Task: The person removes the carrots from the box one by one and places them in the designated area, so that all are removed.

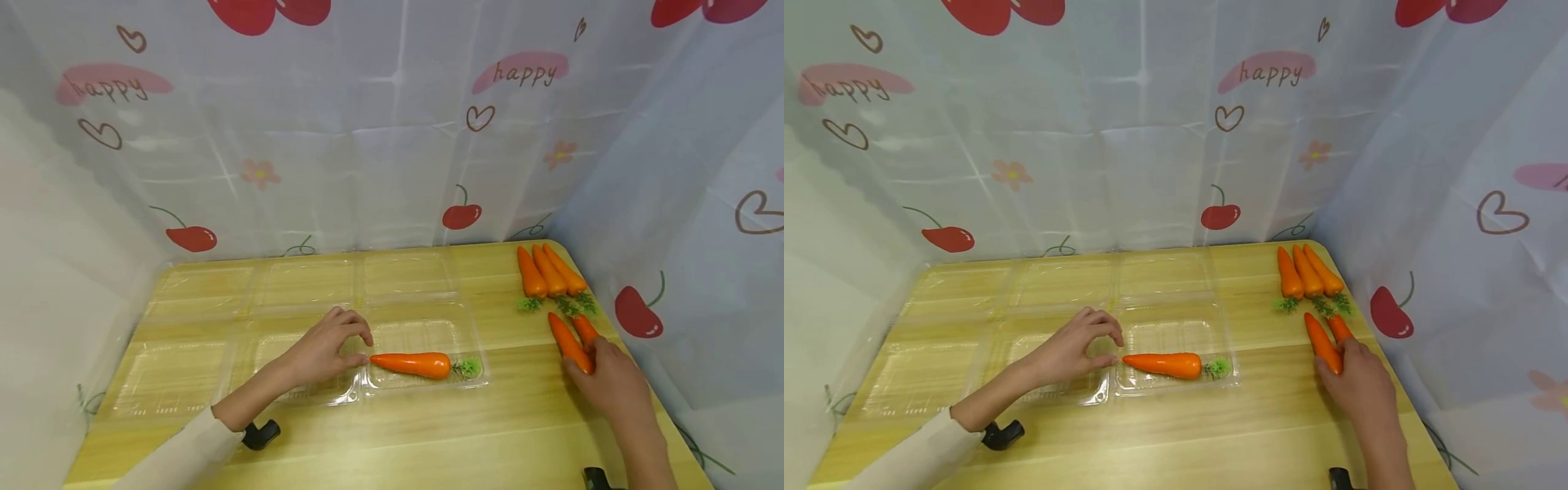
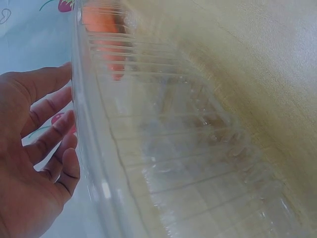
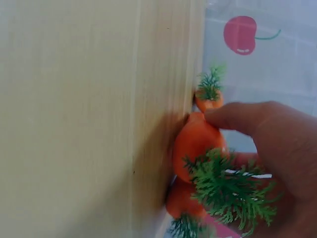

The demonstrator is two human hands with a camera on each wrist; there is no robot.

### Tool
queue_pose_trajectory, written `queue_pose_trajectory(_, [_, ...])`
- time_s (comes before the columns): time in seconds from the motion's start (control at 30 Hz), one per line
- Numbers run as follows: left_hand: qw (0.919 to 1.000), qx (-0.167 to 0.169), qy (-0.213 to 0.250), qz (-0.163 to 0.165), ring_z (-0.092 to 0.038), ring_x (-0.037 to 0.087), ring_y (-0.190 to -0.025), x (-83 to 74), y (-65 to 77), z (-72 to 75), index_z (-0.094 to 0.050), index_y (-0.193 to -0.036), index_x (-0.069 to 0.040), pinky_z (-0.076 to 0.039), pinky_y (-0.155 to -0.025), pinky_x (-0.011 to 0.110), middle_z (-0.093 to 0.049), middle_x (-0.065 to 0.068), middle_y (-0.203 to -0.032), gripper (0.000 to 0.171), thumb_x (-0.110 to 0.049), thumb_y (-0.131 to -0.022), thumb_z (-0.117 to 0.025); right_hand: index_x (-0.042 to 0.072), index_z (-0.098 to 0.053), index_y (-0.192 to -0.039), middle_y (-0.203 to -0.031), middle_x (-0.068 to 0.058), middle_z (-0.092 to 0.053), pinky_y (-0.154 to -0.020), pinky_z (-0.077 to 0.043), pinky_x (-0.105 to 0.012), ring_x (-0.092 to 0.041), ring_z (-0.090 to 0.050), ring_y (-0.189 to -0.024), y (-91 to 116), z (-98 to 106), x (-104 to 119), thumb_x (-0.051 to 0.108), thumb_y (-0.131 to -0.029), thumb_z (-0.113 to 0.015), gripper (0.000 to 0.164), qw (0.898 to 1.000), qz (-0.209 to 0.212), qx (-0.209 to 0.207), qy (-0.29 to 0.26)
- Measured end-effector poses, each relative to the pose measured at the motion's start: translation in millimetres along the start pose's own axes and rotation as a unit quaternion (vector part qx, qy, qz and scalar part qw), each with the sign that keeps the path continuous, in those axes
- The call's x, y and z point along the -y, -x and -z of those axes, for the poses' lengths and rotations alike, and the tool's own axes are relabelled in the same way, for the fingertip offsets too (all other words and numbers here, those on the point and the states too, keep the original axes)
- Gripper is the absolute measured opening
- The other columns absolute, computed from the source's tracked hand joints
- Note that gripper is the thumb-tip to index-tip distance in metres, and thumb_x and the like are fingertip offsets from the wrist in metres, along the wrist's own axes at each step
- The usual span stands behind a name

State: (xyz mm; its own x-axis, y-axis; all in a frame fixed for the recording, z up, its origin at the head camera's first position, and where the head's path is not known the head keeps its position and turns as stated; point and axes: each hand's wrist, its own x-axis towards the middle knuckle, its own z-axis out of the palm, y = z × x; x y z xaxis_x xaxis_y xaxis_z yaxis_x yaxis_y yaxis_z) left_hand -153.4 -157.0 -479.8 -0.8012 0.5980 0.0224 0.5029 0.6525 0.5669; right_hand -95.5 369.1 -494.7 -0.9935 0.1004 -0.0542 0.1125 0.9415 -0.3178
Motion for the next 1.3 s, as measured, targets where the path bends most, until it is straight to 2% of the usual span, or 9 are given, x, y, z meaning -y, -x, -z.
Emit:
queue_pose_trajectory(0.23, [0.9999, 0.008, 0.006, 0.005, -0.049, 0.015, -0.115, -1.2, -0.1, -0.9, -0.076, -0.111, -0.022, -0.050, -0.102, 0.044, -0.066, -0.009, -0.127, 0.019, -0.028, -0.095, -0.085, -0.008, -0.058, -0.106, -0.086, -0.023, -0.062, -0.060, -0.046, -0.047, -0.033, -0.054, -0.069, 1, -10, 3, 0.032, -0.095, -0.082, 0.048, 0.997, 0.011, -0.077, 0.004])
queue_pose_trajectory(0.5, [0.9999, 0.007, 0.003, 0.007, -0.050, 0.016, -0.117, -1.6, 0.0, 1.5, -0.076, -0.113, -0.023, -0.051, -0.103, 0.045, -0.066, -0.009, -0.128, 0.021, -0.029, -0.095, -0.085, -0.011, -0.059, -0.115, -0.105, -0.036, -0.058, -0.072, -0.043, -0.057, -0.050, -0.049, -0.088, 0, -9, 14, 0.028, -0.091, -0.086, 0.053, 0.993, 0.026, -0.114, 0.026])
queue_pose_trajectory(0.63, [0.9999, 0.007, 0.006, 0.004, -0.050, 0.015, -0.118, -2.0, -1.2, 2.3, -0.075, -0.114, -0.023, -0.051, -0.104, 0.045, -0.065, -0.010, -0.129, 0.022, -0.031, -0.096, -0.084, -0.012, -0.063, -0.119, -0.113, -0.039, -0.062, -0.084, -0.045, -0.065, -0.057, -0.050, -0.098, -3, -9, 33, 0.027, -0.087, -0.088, 0.056, 0.984, 0.083, -0.151, 0.049])
queue_pose_trajectory(0.77, [0.9999, 0.004, 0.011, 0.003, -0.050, 0.016, -0.116, -2.1, -1.1, 2.5, -0.075, -0.113, -0.021, -0.051, -0.103, 0.045, -0.065, -0.009, -0.127, 0.021, -0.029, -0.095, -0.085, -0.005, -0.070, -0.112, -0.108, -0.029, -0.071, -0.090, -0.051, -0.063, -0.052, -0.060, -0.101, -6, -18, 71, 0.024, -0.085, -0.089, 0.044, 0.968, 0.168, -0.186, 0.033])
queue_pose_trajectory(0.87, [0.9999, 0.002, 0.011, 0.001, -0.050, 0.016, -0.116, -1.4, -0.3, 1.9, -0.075, -0.112, -0.021, -0.050, -0.102, 0.046, -0.066, -0.009, -0.127, 0.021, -0.029, -0.095, -0.085, 0.004, -0.074, -0.109, -0.107, -0.018, -0.075, -0.093, -0.054, -0.058, -0.043, -0.065, -0.103, -8, -28, 104, 0.023, -0.088, -0.088, 0.032, 0.953, 0.239, -0.184, 0.003])
queue_pose_trajectory(0.97, [1.0000, 0.001, 0.007, -0.002, -0.050, 0.016, -0.116, -0.6, -0.1, 1.3, -0.075, -0.112, -0.022, -0.050, -0.102, 0.045, -0.066, -0.009, -0.127, 0.021, -0.029, -0.095, -0.085, 0.013, -0.075, -0.111, -0.112, -0.006, -0.075, -0.095, -0.056, -0.051, -0.031, -0.065, -0.107, -8, -36, 137, 0.024, -0.091, -0.087, 0.025, 0.938, 0.311, -0.148, -0.029])
queue_pose_trajectory(1.1, [1.0000, -0.002, 0.006, -0.004, -0.050, 0.016, -0.116, -0.3, 0.0, 1.4, -0.075, -0.112, -0.022, -0.050, -0.102, 0.046, -0.066, -0.008, -0.127, 0.021, -0.028, -0.095, -0.085, 0.020, -0.074, -0.118, -0.120, 0.006, -0.073, -0.099, -0.059, -0.042, -0.018, -0.064, -0.116, -7, -41, 170, 0.027, -0.098, -0.081, 0.023, 0.920, 0.386, -0.042, -0.055])
queue_pose_trajectory(1.17, [1.0000, -0.002, 0.007, -0.002, -0.050, 0.016, -0.116, -0.5, 0.4, 1.7, -0.075, -0.112, -0.022, -0.050, -0.102, 0.046, -0.066, -0.008, -0.128, 0.021, -0.028, -0.095, -0.085, 0.020, -0.074, -0.121, -0.123, 0.008, -0.072, -0.099, -0.060, -0.041, -0.016, -0.064, -0.120, -8, -42, 182, 0.029, -0.100, -0.079, 0.023, 0.916, 0.398, 0.009, -0.055])
queue_pose_trajectory(1.3, [1.0000, -0.002, 0.008, 0.002, -0.050, 0.016, -0.117, -0.8, 1.5, 1.8, -0.075, -0.112, -0.022, -0.050, -0.102, 0.046, -0.066, -0.007, -0.129, 0.021, -0.028, -0.095, -0.085, 0.019, -0.073, -0.128, -0.127, 0.007, -0.072, -0.101, -0.059, -0.043, -0.015, -0.065, -0.120, -11, -44, 197, 0.032, -0.102, -0.076, 0.029, 0.920, 0.378, 0.093, -0.040])
